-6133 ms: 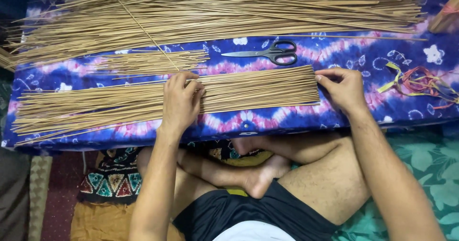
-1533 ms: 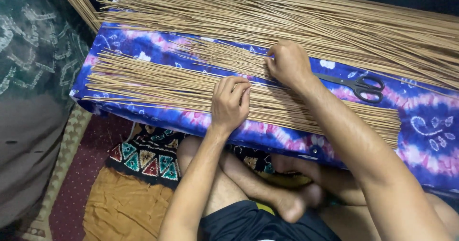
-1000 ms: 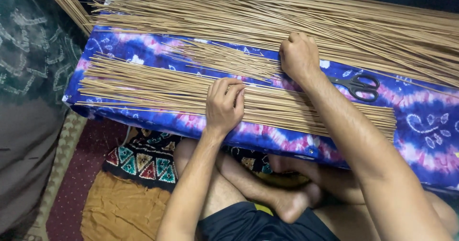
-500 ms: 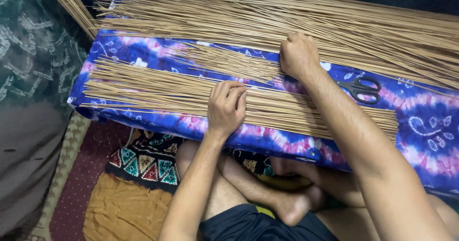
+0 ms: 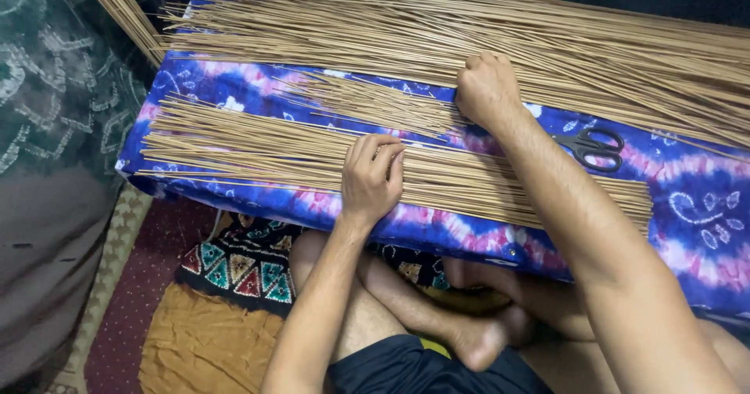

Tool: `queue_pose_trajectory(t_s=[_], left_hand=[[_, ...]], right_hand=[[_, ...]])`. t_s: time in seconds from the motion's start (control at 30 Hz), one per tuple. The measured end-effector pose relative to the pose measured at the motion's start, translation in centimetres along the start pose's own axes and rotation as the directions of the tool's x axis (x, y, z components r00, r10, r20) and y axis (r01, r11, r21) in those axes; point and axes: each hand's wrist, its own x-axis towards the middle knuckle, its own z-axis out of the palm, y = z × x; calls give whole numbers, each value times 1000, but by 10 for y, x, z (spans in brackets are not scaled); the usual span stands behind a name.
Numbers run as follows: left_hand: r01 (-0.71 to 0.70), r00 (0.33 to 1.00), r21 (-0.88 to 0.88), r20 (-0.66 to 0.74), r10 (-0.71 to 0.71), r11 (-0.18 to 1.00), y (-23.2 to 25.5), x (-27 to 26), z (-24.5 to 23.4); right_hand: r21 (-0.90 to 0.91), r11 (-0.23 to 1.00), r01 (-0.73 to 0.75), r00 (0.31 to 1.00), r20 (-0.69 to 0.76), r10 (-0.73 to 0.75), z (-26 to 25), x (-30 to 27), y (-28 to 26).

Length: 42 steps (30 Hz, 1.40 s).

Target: Sorting, aligning, and cutting bundles of thin wooden sticks for weaving or broom making

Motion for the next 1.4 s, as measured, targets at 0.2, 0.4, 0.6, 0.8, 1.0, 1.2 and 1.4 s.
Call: queue_pose_trajectory(t_s=[0.2,0.4,0.6,0.8,1.0,1.2,1.4], left_hand=[[2,1000,1,8,-2,1000,-1,-2,1],[-11,1000,9,11,11,1000,4,3,-3],[-58,998,-5,-12,57,998,3,2,-2],[-177,980,118,-66,186,977,36,8,-1],[-233,966,140,148,212,962,93,23,14],[-245,963,170,160,218,955,73,14,20],[-247,962,248,182,205,937,53,18,0]], right_hand=[[99,995,-20,997,-70,27,-29,1,-4],[146,988,-54,996,-68,64,-57,-12,4],[209,976,-60,989,-117,86,-85,-41,13],[408,913,9,984,-166,65,-143,-91,1],[517,856,15,979,-183,94,-181,-133,-22],[538,842,-43,990,-91,108,-173,-187,16],[472,846,-249,943,-81,322,-155,-250,67]])
